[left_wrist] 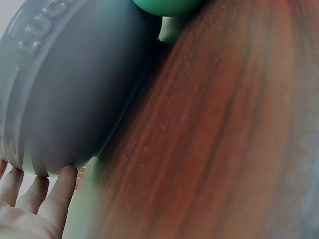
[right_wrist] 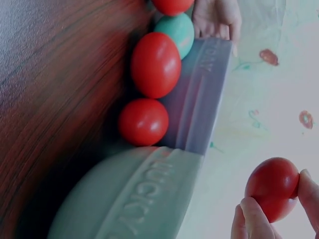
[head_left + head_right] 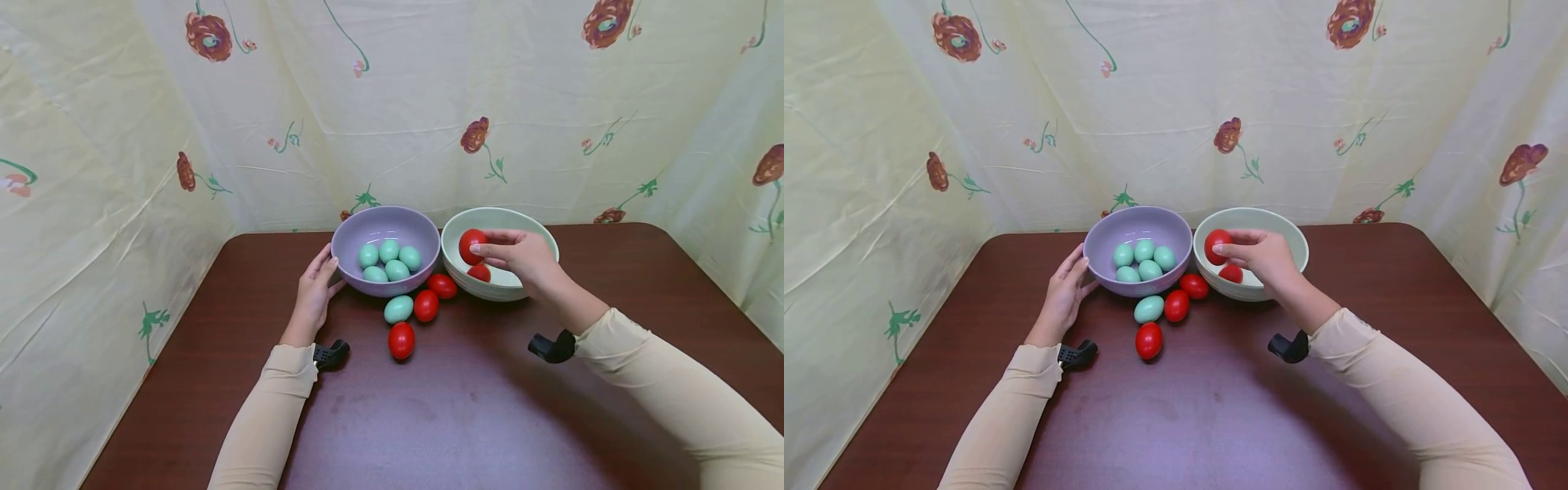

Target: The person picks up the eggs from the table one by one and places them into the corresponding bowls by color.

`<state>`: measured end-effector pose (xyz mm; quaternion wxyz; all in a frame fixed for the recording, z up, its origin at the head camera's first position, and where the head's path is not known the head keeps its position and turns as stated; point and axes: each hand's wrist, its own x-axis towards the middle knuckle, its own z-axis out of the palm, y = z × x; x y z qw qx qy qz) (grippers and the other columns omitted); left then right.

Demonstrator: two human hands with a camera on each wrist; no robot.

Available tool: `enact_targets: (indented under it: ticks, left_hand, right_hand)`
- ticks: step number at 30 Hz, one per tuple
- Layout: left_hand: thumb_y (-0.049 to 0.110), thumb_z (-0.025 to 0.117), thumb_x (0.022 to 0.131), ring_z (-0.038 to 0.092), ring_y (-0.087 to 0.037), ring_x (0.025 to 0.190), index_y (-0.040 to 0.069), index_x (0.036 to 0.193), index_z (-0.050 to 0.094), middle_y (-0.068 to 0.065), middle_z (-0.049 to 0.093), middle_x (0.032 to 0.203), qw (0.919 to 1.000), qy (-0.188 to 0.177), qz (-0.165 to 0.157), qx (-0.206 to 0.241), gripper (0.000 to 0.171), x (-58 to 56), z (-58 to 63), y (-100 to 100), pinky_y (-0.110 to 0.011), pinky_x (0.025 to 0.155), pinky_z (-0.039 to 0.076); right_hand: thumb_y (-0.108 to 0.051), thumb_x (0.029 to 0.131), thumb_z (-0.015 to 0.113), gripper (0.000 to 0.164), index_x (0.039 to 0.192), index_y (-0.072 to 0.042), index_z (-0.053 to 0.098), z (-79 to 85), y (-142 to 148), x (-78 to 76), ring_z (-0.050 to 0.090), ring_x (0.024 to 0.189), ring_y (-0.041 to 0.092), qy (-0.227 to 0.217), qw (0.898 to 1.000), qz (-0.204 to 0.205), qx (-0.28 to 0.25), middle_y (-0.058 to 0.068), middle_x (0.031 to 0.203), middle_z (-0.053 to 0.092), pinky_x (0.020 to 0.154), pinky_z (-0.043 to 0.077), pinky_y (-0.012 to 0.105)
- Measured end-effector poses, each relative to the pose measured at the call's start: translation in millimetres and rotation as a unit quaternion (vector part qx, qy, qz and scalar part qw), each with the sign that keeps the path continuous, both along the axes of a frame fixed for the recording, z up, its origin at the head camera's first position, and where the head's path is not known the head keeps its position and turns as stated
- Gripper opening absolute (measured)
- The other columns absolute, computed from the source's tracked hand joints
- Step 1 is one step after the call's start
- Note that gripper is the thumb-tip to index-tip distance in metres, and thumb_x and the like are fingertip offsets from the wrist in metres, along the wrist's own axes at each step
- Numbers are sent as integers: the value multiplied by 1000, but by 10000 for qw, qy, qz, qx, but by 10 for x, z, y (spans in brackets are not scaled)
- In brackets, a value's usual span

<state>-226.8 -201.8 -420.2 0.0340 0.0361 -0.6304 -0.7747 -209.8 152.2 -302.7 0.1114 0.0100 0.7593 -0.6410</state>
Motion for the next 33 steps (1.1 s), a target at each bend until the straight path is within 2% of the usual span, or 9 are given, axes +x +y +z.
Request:
enact_targets:
  ticks: [6, 13, 18, 20, 29, 33]
  left_hand:
    - [27, 54, 103, 39, -17, 145, 19, 155, 36, 0, 32, 163, 10000, 36, 21, -53, 55, 7, 3, -8, -48, 112, 43]
    - [26, 54, 103, 39, -17, 145, 19, 155, 36, 0, 32, 163, 10000, 56, 32, -30, 55, 4, -2, -7, -48, 112, 43]
    - [26, 53, 104, 38, -17, 146, 18, 155, 36, -1, 32, 163, 10000, 42, -8, 45, 55, -4, -9, -3, -48, 113, 42]
    - [26, 53, 104, 38, -17, 146, 18, 155, 36, -1, 32, 163, 10000, 35, -25, 74, 55, -10, -13, 0, -48, 114, 41]
    - [24, 54, 103, 40, -18, 145, 18, 155, 37, -2, 34, 162, 9999, 13, 26, 110, 54, -7, 10, 16, -49, 113, 42]
    - [24, 54, 103, 40, -18, 145, 19, 155, 37, -2, 34, 162, 9999, -15, 44, 91, 54, 5, 19, 18, -49, 113, 42]
  right_hand:
    - [-27, 90, 75, 62, 141, 0, 53, -10, -15, -81, 70, 77, -5, 6, 9998, -160, 145, -16, 89, 67, 82, 55, 13]
    - [-29, 90, 74, 60, 141, -2, 54, -92, -30, -205, 69, 77, -5, 0, 9986, -217, 482, 0, 111, 64, 89, 54, 20]
    - [-26, 90, 75, 56, 136, 0, 58, -194, -37, -299, 69, 75, -2, 95, 9980, -222, 586, -8, 96, 67, 92, 54, 25]
    - [-25, 90, 75, 54, 135, 0, 59, -229, -39, -333, 69, 75, -1, 96, 9977, -259, 616, -8, 95, 66, 92, 55, 25]
    - [-25, 88, 76, 54, 134, -2, 61, -313, -69, -444, 72, 77, 3, 5, 9960, -322, 835, 3, 106, 68, 99, 54, 30]
    - [-25, 89, 76, 54, 135, -1, 60, -350, -94, -484, 72, 78, 3, -87, 9950, -307, 942, 12, 120, 66, 101, 53, 30]
